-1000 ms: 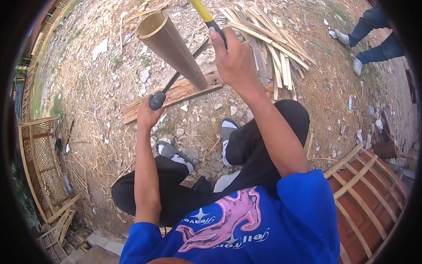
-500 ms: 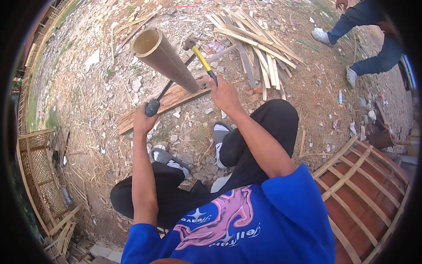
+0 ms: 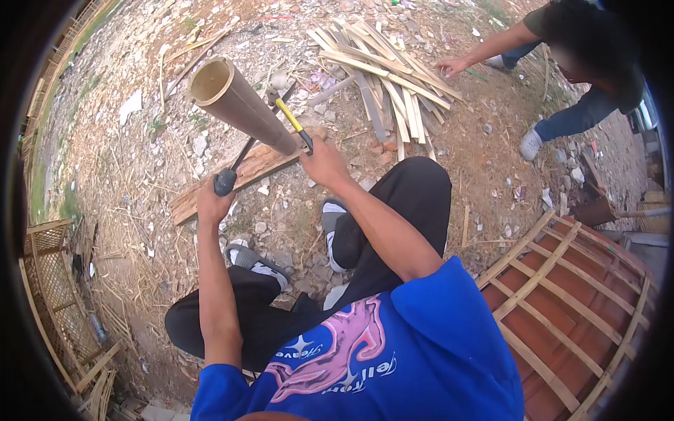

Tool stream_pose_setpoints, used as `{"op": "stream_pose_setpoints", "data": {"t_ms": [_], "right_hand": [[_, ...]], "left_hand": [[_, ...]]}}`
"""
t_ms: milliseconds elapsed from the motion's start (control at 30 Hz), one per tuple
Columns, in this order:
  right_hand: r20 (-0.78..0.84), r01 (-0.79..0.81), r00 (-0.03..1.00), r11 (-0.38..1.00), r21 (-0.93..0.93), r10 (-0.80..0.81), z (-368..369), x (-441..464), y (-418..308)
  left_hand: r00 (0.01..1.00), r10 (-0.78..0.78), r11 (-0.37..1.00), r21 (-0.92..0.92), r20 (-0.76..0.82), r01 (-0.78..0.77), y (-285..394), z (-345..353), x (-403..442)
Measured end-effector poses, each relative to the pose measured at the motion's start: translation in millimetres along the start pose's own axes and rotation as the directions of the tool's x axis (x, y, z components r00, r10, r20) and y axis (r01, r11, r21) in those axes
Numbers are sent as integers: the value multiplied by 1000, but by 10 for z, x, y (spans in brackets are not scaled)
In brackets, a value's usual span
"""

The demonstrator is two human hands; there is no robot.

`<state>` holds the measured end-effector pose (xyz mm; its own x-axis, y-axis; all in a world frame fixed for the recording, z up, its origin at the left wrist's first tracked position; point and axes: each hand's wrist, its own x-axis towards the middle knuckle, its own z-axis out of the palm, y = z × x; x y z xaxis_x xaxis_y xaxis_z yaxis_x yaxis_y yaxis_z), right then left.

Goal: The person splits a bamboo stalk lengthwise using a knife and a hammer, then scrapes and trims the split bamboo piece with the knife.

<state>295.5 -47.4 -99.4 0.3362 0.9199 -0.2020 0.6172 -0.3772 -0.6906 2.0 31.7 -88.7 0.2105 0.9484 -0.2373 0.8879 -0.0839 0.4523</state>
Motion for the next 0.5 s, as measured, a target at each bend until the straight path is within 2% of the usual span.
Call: {"op": "stream_pose_setpoints", "data": {"t_ms": [200,300,500], "right_hand": [[60,9,998,1000,-7,-8,8,-11,-20],[-2,84,996,996,1,-84,102,17,59],[12,67,998,997,24,-67,86,17,4]], "left_hand": [[994,52,998,-18,-98,-54,-142,113,13],[986,75,995,-52,-148,-83,-46,78,-44],[996,53,998,-38,-76,-56,-120,84,21]]}}
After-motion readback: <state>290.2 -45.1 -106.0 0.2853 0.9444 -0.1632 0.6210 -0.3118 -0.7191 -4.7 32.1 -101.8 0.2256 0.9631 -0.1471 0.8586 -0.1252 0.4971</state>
